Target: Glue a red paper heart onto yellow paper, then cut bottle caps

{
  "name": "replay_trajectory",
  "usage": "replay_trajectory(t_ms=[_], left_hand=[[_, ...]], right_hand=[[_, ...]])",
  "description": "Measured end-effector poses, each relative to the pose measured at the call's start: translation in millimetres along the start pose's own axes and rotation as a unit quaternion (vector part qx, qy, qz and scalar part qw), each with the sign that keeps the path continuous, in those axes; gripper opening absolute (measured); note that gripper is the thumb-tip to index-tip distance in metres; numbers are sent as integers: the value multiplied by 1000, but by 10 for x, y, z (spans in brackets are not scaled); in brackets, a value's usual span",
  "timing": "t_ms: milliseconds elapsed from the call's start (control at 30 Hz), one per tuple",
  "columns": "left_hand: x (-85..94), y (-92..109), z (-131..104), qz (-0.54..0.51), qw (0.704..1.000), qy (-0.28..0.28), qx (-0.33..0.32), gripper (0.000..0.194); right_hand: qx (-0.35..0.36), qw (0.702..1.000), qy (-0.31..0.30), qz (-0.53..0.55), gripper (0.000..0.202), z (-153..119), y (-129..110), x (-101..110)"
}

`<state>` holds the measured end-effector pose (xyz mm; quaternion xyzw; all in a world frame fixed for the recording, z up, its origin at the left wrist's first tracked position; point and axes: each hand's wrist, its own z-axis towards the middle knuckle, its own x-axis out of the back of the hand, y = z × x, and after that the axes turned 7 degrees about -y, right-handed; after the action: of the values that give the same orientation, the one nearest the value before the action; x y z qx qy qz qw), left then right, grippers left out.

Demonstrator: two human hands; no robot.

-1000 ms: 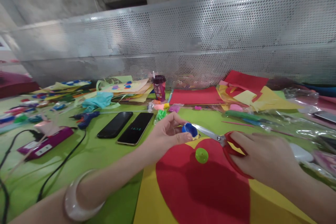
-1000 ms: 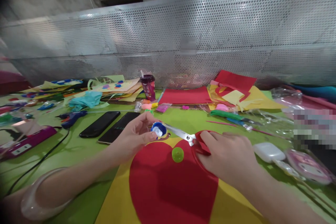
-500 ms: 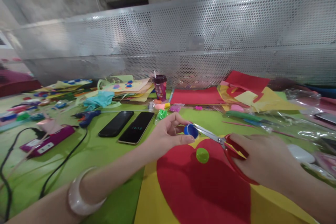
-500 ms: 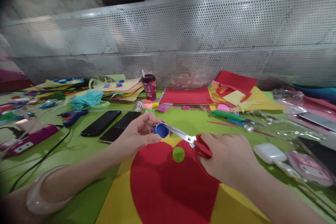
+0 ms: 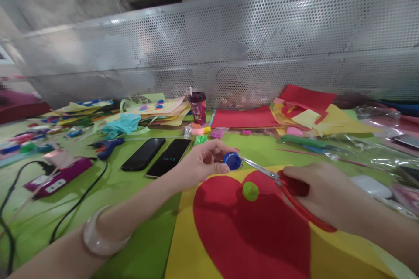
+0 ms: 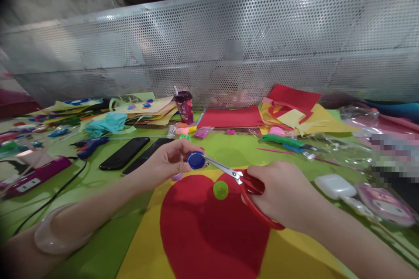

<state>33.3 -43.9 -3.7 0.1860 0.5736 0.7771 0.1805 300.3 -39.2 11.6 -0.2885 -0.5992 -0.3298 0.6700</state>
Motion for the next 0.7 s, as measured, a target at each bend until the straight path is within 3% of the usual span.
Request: replay_trajectory(t_ms=[467,600,700], left_hand=[[70,29,-30,-14,999,-18,40,43],[37,65,-4,-84,995,-19,52,36],[19,77,8,-173,983,-40,48,28]], right_hand=[[24,997,17,72,22,7,-36,12],[17,998,18,65,21,15,-39,-22],[26,992,14,119,25,3,-51,-18]])
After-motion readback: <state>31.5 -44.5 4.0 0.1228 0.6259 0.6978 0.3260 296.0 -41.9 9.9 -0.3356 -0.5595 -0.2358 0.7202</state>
